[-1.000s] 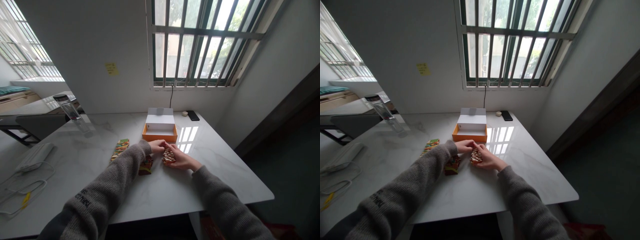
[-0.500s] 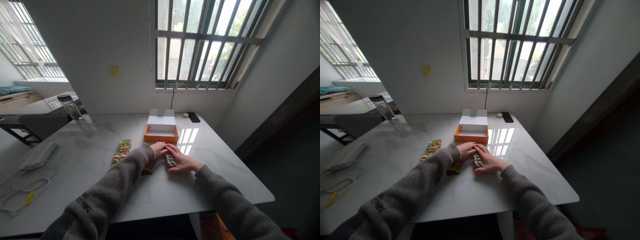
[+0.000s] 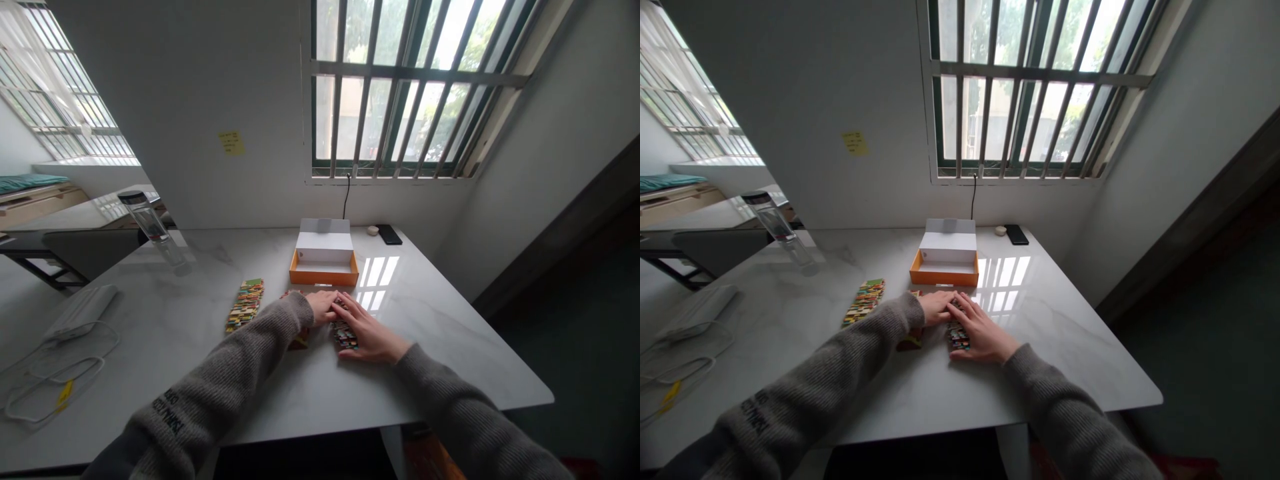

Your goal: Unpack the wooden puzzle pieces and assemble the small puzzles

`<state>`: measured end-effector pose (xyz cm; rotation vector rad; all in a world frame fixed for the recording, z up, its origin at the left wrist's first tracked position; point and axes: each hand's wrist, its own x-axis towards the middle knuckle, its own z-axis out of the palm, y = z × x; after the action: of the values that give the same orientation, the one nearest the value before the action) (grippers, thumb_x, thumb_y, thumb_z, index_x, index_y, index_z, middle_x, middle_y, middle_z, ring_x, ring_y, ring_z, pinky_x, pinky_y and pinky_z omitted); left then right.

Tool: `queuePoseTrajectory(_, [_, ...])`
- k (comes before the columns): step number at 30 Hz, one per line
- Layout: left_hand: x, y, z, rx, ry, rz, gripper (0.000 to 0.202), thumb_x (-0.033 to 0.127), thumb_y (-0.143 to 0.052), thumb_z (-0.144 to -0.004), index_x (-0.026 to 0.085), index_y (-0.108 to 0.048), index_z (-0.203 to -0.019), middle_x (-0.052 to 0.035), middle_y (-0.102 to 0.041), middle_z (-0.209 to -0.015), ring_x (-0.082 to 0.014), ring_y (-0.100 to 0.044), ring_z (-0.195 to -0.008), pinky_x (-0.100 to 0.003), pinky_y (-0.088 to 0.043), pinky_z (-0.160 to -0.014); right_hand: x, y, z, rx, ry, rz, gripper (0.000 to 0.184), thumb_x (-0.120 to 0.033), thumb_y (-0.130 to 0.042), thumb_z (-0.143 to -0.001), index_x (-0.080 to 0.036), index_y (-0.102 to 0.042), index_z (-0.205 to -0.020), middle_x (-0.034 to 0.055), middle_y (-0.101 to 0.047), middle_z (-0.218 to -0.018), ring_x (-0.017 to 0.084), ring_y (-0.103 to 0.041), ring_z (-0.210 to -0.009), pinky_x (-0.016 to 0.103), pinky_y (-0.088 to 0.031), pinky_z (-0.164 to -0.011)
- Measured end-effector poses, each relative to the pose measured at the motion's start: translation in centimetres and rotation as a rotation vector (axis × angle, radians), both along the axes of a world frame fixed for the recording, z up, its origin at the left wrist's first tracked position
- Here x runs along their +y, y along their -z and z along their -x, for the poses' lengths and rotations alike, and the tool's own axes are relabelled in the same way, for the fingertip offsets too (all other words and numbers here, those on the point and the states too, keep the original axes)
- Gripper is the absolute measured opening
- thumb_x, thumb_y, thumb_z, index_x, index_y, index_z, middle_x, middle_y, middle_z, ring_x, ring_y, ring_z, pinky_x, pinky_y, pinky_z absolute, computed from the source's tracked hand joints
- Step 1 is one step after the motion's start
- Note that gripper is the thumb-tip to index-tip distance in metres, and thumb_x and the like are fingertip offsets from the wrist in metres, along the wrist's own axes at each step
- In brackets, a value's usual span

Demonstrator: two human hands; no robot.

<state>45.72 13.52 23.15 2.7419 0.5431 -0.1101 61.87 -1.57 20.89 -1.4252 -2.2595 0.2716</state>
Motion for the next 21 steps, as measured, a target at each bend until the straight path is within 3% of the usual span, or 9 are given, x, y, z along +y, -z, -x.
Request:
queuePoseTrajectory(3, [0.6, 0.4, -0.5, 0.006, -0.008, 0.006, 0.067, 0.046, -0.049, -0.093, 0.010, -0.037, -0.148, -0.0197, -0.041, -0.155, -0.0331, -0.039, -0.144, -0.044, -0.035, -0.116, -0.1, -0.2, 0.1, -0.025, 0.005, -0.022, 0.108, -0.037, -0.078, -0.077, -0.021, -0.012, -0.161, 0.0135, -0.013, -0.167, 0.033, -0.004, -0.155, 0.053, -0.021, -0.124])
queuePoseTrajectory(9, [2.3, 0.0, 0.0, -0.019, 0.004, 0.032, 0.077, 0.046, -0.061, -0.087, 0.012, -0.036, -0.151, -0.0199, -0.037, -0.158, -0.0341, -0.036, -0.146, -0.045, -0.034, -0.118, 0.0, -1.3, -0.6, -0.029, -0.022, 0.138, 0.123, -0.057, -0.084, -0.065, -0.026, -0.013, -0.161, 0.0136, -0.001, -0.168, 0.039, 0.005, -0.154, 0.062, -0.012, -0.122])
queuePoseTrajectory(12, [3.1, -1.0, 1.0, -0.134, 0.076, 0.093, 0.071, 0.041, -0.066, -0.085, 0.011, -0.044, -0.145, -0.0191, -0.051, -0.147, -0.0306, -0.049, -0.135, -0.040, -0.040, -0.113, -0.2, -1.7, -0.8, -0.018, -0.019, 0.206, 0.125, -0.057, -0.086, -0.063, -0.031, -0.011, -0.161, 0.0115, 0.002, -0.169, 0.041, 0.008, -0.153, 0.066, -0.008, -0.120])
queuePoseTrajectory(14, [3.7, -1.9, 1.9, -0.274, 0.083, 0.150, 0.054, 0.037, -0.061, -0.089, 0.014, -0.053, -0.137, -0.0140, -0.065, -0.126, -0.0242, -0.063, -0.113, -0.036, -0.049, -0.101, -0.4, -1.9, -0.8, -0.012, -0.022, 0.232, 0.126, -0.056, -0.087, -0.062, -0.032, -0.011, -0.160, 0.0108, 0.003, -0.169, 0.041, 0.008, -0.153, 0.067, -0.008, -0.120])
queuePoseTrajectory(17, [5.2, -3.0, 3.3, -0.460, -0.024, 0.069, 0.036, 0.032, -0.050, -0.094, 0.017, -0.064, -0.124, -0.0069, -0.065, -0.096, -0.0172, -0.062, -0.081, -0.032, -0.054, -0.082, -0.9, -2.0, -0.5, -0.018, -0.025, 0.245, 0.125, -0.057, -0.086, -0.062, -0.033, -0.014, -0.160, 0.0108, 0.002, -0.169, 0.043, 0.008, -0.153, 0.069, -0.003, -0.119])
queuePoseTrajectory(21, [8.6, -2.9, 5.5, -0.536, -0.238, -0.125, 0.030, 0.035, -0.053, -0.091, 0.020, -0.069, -0.112, -0.0071, -0.057, -0.098, -0.0208, -0.057, -0.085, -0.040, -0.054, -0.084, -0.9, -2.5, -0.5, 0.064, -0.040, 0.150, 0.108, -0.059, -0.078, -0.073, -0.031, -0.019, -0.159, 0.0110, -0.006, -0.168, 0.040, 0.000, -0.154, 0.063, -0.011, -0.122])
